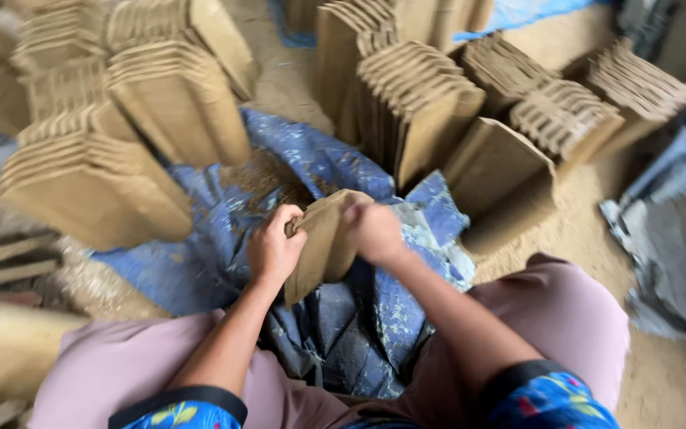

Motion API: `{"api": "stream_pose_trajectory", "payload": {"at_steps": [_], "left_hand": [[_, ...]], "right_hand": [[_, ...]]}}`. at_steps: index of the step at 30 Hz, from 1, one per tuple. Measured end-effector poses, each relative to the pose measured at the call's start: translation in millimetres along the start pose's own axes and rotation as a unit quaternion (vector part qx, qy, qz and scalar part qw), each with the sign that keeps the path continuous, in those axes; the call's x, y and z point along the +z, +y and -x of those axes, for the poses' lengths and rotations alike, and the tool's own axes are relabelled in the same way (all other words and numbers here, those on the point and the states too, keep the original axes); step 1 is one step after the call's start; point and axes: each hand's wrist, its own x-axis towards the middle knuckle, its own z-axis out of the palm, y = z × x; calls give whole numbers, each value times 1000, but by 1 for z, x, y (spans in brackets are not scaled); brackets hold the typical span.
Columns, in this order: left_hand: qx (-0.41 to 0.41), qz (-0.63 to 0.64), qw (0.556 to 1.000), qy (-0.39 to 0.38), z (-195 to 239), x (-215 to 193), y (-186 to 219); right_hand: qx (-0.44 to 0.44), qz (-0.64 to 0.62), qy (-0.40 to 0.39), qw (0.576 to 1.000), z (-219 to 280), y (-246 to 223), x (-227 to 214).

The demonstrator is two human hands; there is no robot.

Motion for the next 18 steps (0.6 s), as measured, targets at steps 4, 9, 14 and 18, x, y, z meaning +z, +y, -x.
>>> {"api": "stream_pose_trajectory", "payload": {"at_steps": [4,9,14,18], "left_hand": [[13,52,996,-68,9,11,3],[97,80,985,-115,14,5,5],[62,93,988,-102,20,1,9],[66,85,989,-98,20,-2,15]], "right_hand": [[-74,53,2,996,45,-7,16],[-182,37,30,982,82,-6,-1],[-214,119,20,969,95,-3,2],[-217,154,1,964,85,3,11]]}}
